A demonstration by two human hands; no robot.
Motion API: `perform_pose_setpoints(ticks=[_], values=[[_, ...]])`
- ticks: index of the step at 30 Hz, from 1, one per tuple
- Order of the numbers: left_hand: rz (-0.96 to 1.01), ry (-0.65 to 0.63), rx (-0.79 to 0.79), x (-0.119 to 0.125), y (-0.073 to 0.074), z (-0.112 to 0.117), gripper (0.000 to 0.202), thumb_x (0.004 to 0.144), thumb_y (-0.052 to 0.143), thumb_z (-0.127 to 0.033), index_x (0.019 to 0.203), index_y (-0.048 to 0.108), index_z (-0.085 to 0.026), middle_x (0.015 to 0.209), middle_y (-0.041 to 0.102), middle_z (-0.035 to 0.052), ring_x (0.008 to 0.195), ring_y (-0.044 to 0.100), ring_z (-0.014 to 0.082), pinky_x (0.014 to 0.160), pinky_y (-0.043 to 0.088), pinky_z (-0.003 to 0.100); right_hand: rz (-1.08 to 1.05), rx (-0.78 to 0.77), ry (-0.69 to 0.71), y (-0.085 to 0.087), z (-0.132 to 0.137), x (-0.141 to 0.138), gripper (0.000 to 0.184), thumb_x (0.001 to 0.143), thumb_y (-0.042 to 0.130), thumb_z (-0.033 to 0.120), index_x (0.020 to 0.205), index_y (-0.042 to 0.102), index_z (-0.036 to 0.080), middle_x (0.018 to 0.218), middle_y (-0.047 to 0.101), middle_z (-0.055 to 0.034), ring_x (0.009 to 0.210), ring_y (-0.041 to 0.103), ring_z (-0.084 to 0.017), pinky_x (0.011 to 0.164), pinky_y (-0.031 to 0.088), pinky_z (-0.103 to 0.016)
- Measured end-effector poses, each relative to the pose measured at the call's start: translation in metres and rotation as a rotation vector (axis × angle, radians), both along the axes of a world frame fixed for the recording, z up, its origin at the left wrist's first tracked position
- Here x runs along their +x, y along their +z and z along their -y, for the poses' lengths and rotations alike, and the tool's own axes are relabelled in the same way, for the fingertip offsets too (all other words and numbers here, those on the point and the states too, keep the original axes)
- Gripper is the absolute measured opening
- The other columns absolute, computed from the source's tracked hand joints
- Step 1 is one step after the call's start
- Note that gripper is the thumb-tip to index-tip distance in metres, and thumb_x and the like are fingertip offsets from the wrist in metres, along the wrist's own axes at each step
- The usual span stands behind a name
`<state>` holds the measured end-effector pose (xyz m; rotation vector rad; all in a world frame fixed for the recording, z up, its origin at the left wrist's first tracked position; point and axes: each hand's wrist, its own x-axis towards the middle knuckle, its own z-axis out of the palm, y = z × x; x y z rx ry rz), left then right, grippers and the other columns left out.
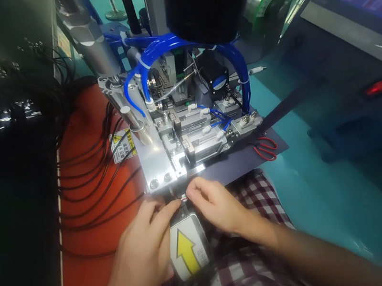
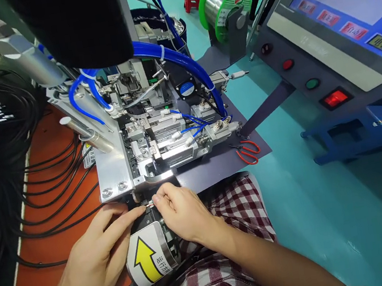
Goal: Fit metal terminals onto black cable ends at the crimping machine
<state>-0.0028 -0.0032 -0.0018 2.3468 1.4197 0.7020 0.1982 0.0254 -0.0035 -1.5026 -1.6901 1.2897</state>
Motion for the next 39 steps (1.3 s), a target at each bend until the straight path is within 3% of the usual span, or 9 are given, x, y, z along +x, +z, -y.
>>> perform_pose_setpoints(ticks=[6,10,16,21,26,30,35,39], values=[[0.052,-0.049,0.063,0.000,0.014,-0.011,0.019,0.096,0.049,-0.013,0.104,0.064,-0.020,0.095,0.066,0.0033,0.083,0.068,0.0131,0.073,0.054,0.019,-0.341,-0.119,-0.080,-0.019,0.003,-0.008,0.022,0.094,0.048,0.034,0.077,0.047,0.021,0.059,0.040,0.0076,0.051,0.036,-0.010,0.048,0.031,-0.023],[-0.009,-0.115,0.166,-0.006,0.010,-0.015,0.024,0.094,0.047,-0.007,0.106,0.065,-0.016,0.097,0.065,0.0064,0.086,0.067,0.0148,0.073,0.054,0.021,-0.228,0.005,-0.069,-0.014,0.002,-0.006,0.018,0.094,0.048,0.029,0.078,0.048,0.021,0.060,0.042,0.0070,0.053,0.040,-0.010,0.052,0.032,-0.024],[-0.063,-0.151,0.199,-0.009,0.007,-0.016,0.026,0.093,0.046,-0.004,0.106,0.066,-0.013,0.098,0.064,0.0082,0.086,0.066,0.0157,0.073,0.053,0.022,-0.079,0.142,-0.047,0.000,0.002,-0.005,0.016,0.093,0.047,0.024,0.076,0.047,0.022,0.059,0.042,0.0067,0.053,0.040,-0.011,0.054,0.031,-0.025],[-0.288,-0.133,0.297,-0.002,0.014,-0.010,0.031,0.093,0.040,-0.002,0.105,0.068,-0.011,0.091,0.067,0.0096,0.078,0.065,0.0190,0.063,0.050,0.028,-0.256,-0.075,-0.146,-0.009,0.004,-0.010,0.020,0.092,0.049,0.032,0.075,0.046,0.022,0.058,0.043,0.0070,0.052,0.040,-0.011,0.051,0.033,-0.023],[-0.336,-0.124,0.364,0.003,0.020,-0.010,0.033,0.093,0.038,-0.002,0.101,0.069,-0.010,0.089,0.068,0.0096,0.075,0.065,0.0196,0.059,0.049,0.028,-0.318,-0.257,-0.111,-0.014,0.003,-0.005,0.026,0.098,0.040,0.038,0.078,0.048,0.021,0.061,0.051,0.0060,0.048,0.041,-0.010,0.052,0.035,-0.024],[-0.341,-0.115,0.333,0.001,0.019,-0.008,0.032,0.093,0.039,-0.004,0.104,0.068,-0.011,0.090,0.067,0.0090,0.076,0.066,0.0199,0.058,0.049,0.028,-0.238,-0.133,-0.056,-0.013,0.003,-0.004,0.034,0.100,0.036,0.040,0.073,0.045,0.022,0.062,0.049,0.0047,0.057,0.046,-0.012,0.058,0.037,-0.026],[-0.366,-0.108,0.320,-0.002,0.016,-0.006,0.034,0.090,0.039,-0.002,0.106,0.068,-0.012,0.093,0.067,0.0090,0.077,0.066,0.0204,0.056,0.047,0.028,-0.193,0.028,-0.066,-0.015,0.004,-0.007,0.022,0.096,0.045,0.031,0.076,0.047,0.022,0.065,0.048,0.0045,0.063,0.046,-0.013,0.062,0.035,-0.027],[-0.321,-0.119,0.317,-0.002,0.015,-0.007,0.033,0.091,0.040,-0.002,0.107,0.067,-0.011,0.094,0.067,0.0095,0.080,0.066,0.0204,0.060,0.049,0.028,-0.130,0.067,-0.051,-0.011,0.002,-0.007,0.021,0.095,0.046,0.029,0.075,0.047,0.022,0.060,0.043,0.0061,0.057,0.040,-0.012,0.059,0.031,-0.028]])
